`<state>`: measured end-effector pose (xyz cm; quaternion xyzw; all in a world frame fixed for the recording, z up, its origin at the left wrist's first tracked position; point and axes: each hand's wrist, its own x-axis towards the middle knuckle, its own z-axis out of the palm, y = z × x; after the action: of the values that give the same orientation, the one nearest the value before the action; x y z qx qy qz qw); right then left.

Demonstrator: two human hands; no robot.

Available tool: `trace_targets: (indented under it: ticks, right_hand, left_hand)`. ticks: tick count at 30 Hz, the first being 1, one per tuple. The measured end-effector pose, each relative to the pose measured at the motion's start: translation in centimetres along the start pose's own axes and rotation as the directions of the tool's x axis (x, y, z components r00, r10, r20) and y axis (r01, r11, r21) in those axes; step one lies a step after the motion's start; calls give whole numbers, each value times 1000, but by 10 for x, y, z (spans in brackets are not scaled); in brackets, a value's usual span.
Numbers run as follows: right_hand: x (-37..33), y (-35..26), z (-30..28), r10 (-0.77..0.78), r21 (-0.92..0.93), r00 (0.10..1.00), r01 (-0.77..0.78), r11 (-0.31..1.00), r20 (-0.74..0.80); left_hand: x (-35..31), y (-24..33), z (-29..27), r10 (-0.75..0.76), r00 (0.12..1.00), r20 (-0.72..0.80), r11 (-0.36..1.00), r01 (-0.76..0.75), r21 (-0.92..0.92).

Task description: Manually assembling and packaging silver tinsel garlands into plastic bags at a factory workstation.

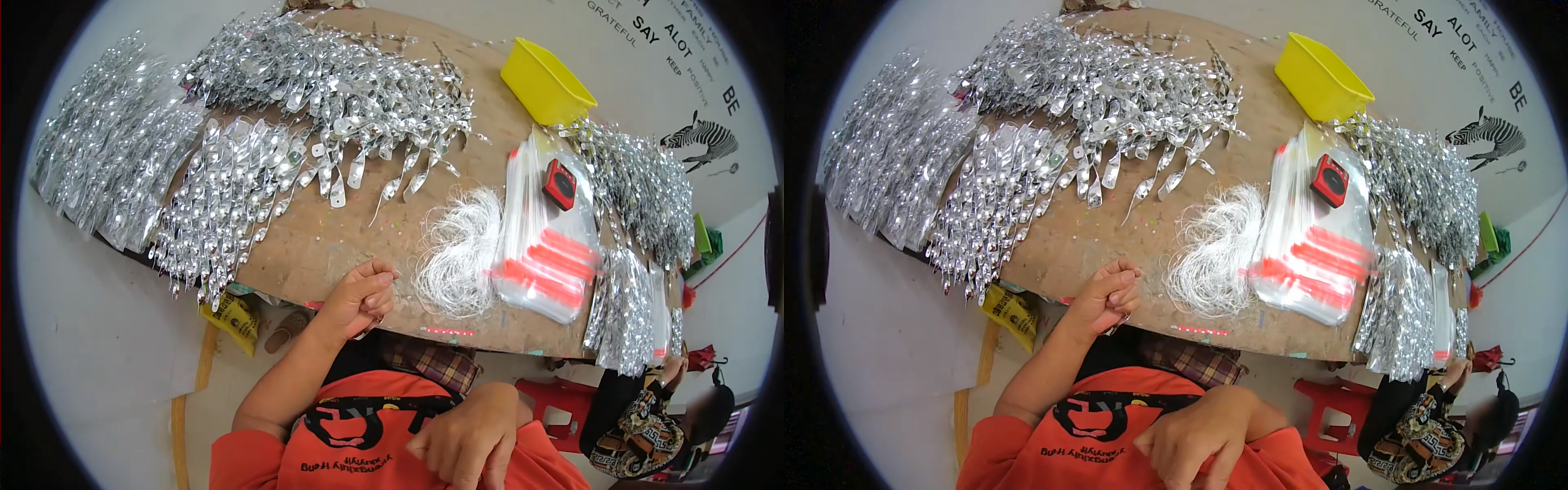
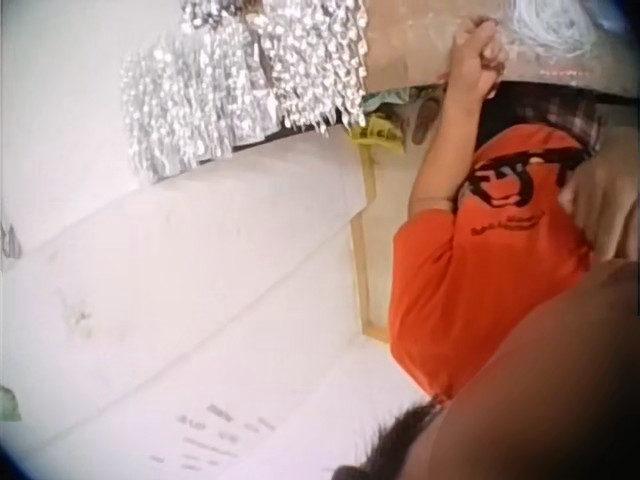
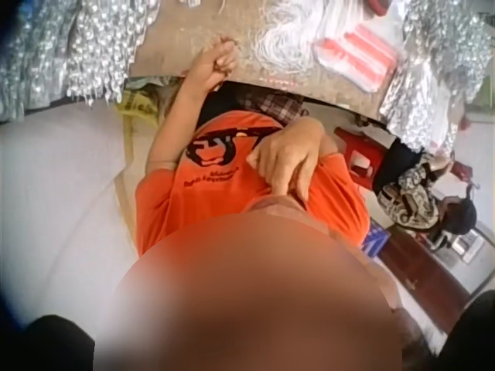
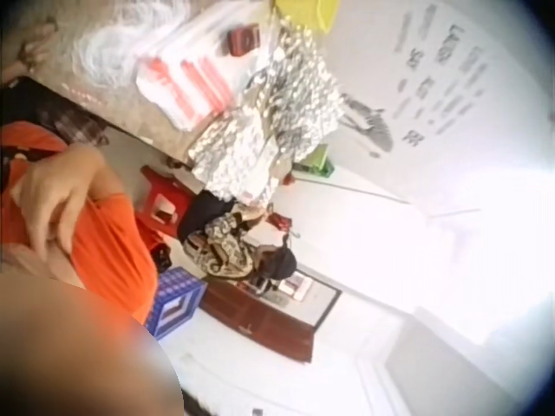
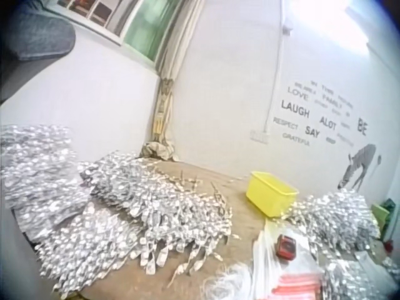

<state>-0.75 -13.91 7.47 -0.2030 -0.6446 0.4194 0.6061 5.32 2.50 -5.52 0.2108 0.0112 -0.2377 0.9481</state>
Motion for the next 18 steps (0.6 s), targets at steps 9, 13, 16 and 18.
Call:
trace_targets:
  ticks: [9,13,16,18]
  right_hand:
    - [-26,-11,-24,-5,-163,971,-34,986,-237]
    - [-51,4,-19,48,-8,89,-543,839,-995]
    - [-68,21,-25,-62,-84,60,-535,841,-996]
    - [-62,25,-23,-110,-120,51,-514,849,-993]
  left_hand:
    - [-14,10,39,40,975,-220,997,-25,71]
    - [-28,9,54,156,976,-151,964,-117,239]
    - [-32,2,61,180,976,-122,933,-130,335]
    - [-34,-1,62,180,980,-90,922,-135,363]
